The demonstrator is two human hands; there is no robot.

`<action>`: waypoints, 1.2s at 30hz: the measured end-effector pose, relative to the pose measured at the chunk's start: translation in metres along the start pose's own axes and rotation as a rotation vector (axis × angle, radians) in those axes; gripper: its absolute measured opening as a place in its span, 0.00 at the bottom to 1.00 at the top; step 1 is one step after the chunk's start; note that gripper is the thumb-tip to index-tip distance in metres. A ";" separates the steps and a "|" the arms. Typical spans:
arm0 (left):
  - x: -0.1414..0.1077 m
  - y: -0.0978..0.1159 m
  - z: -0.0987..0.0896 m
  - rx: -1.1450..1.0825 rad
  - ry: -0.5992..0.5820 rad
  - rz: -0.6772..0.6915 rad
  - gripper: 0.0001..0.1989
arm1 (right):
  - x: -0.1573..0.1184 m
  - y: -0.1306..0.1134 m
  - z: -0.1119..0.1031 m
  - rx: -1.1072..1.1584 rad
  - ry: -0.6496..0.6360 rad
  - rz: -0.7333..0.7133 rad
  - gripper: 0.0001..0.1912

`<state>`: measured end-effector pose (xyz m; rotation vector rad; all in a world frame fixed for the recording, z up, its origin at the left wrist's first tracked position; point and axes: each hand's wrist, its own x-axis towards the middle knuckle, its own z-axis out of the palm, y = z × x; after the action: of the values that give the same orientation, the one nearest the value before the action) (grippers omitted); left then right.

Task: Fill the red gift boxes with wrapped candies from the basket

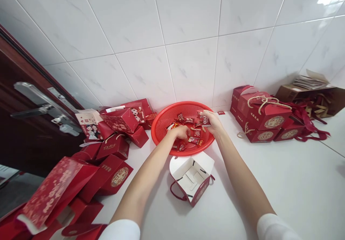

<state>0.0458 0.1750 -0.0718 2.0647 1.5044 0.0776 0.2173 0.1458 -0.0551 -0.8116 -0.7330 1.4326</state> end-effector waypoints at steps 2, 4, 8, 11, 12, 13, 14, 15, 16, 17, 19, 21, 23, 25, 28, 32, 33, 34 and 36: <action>-0.001 -0.002 -0.005 -0.062 0.063 0.010 0.14 | -0.001 0.000 0.000 -0.013 -0.007 0.003 0.06; -0.001 -0.003 -0.010 -0.125 0.143 0.041 0.12 | -0.001 -0.001 0.001 -0.033 -0.021 0.018 0.06; 0.001 0.001 -0.017 -0.482 0.300 0.201 0.11 | -0.001 -0.001 0.001 -0.078 -0.018 0.071 0.03; 0.001 0.005 -0.018 -0.883 0.305 0.320 0.13 | 0.000 0.000 0.000 -0.092 -0.015 0.069 0.02; 0.001 0.006 -0.018 -0.962 0.284 0.336 0.14 | 0.001 0.001 0.000 -0.094 -0.024 0.066 0.02; 0.000 0.007 -0.019 -1.022 0.264 0.346 0.15 | 0.001 0.001 -0.001 -0.096 -0.033 0.061 0.03; -0.002 0.007 -0.019 -1.071 0.244 0.355 0.16 | 0.002 0.002 -0.001 -0.094 -0.037 0.054 0.04; -0.003 0.008 -0.019 -1.111 0.224 0.367 0.17 | 0.002 0.002 -0.002 -0.092 -0.037 0.046 0.05; -0.004 0.008 -0.019 -1.142 0.204 0.380 0.18 | 0.002 0.002 -0.002 -0.088 -0.037 0.041 0.05; -0.004 0.009 -0.019 -1.164 0.182 0.395 0.18 | 0.002 0.002 -0.002 -0.081 -0.038 0.036 0.06; -0.004 0.009 -0.019 -1.163 0.142 0.415 0.18 | 0.000 0.002 -0.002 -0.062 -0.058 0.038 0.08; -0.003 0.009 -0.017 -1.089 0.129 0.403 0.17 | -0.001 0.001 0.000 -0.048 -0.069 0.047 0.09; 0.000 0.007 -0.013 -0.899 0.153 0.353 0.14 | 0.000 0.001 0.001 -0.041 -0.020 0.036 0.09; 0.002 0.005 -0.007 -0.566 0.146 0.289 0.13 | 0.001 0.002 0.002 -0.036 0.069 0.000 0.07; 0.002 0.003 0.001 -0.141 0.015 0.222 0.12 | 0.005 0.002 0.002 -0.030 0.141 -0.028 0.05; 0.000 0.012 0.008 0.144 -0.134 0.189 0.17 | 0.006 0.002 0.000 -0.049 0.130 -0.012 0.06; -0.001 0.016 0.009 0.197 -0.151 0.177 0.18 | 0.005 0.002 0.000 -0.055 0.120 -0.006 0.06; -0.001 0.019 0.010 0.228 -0.160 0.163 0.19 | 0.003 0.001 0.000 -0.061 0.109 0.000 0.07; -0.003 0.025 0.011 0.258 -0.165 0.142 0.20 | 0.000 -0.001 0.002 -0.068 0.089 0.003 0.07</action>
<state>0.0705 0.1624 -0.0683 2.3162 1.3230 -0.2392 0.2159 0.1457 -0.0532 -0.9232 -0.7164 1.3711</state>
